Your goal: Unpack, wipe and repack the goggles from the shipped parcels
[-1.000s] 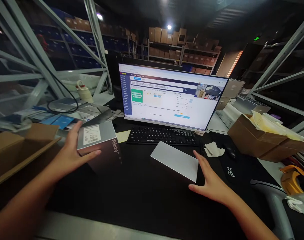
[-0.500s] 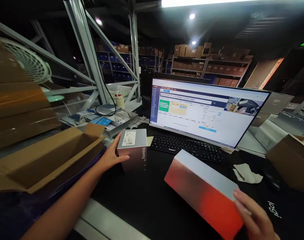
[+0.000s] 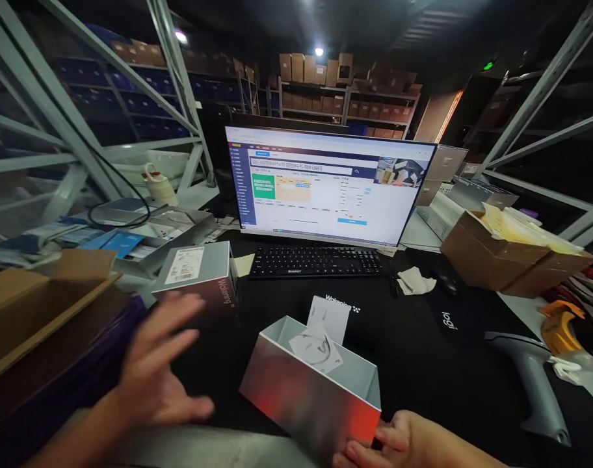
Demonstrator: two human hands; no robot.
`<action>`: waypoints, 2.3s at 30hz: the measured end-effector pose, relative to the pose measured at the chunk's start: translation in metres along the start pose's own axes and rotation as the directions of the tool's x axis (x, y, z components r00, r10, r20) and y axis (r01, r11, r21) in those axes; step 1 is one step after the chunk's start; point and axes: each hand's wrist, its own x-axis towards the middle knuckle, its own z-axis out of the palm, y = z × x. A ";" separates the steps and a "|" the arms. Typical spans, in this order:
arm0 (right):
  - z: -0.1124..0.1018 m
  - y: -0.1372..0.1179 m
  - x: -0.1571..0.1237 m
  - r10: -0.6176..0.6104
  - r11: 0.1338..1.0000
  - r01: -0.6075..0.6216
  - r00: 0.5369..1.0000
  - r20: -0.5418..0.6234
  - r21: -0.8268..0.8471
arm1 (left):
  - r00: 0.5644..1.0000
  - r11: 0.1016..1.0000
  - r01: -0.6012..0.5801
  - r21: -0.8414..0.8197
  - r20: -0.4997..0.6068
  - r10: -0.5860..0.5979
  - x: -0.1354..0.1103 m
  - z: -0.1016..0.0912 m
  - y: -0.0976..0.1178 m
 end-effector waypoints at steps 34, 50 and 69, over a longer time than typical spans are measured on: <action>-0.094 -0.009 0.063 0.250 0.958 -0.270 0.633 -0.733 0.093 | 0.850 0.848 -0.459 -0.267 0.147 0.506 -0.018 0.042 0.052; -0.106 0.028 0.064 0.481 0.796 -0.596 0.730 -0.485 -0.108 | 0.876 0.875 -0.441 -0.202 0.116 0.468 -0.014 0.039 0.059; -0.190 0.007 0.033 0.172 0.826 -0.560 0.150 -0.974 0.059 | 0.941 0.928 -0.339 0.154 0.078 0.330 0.049 0.096 0.033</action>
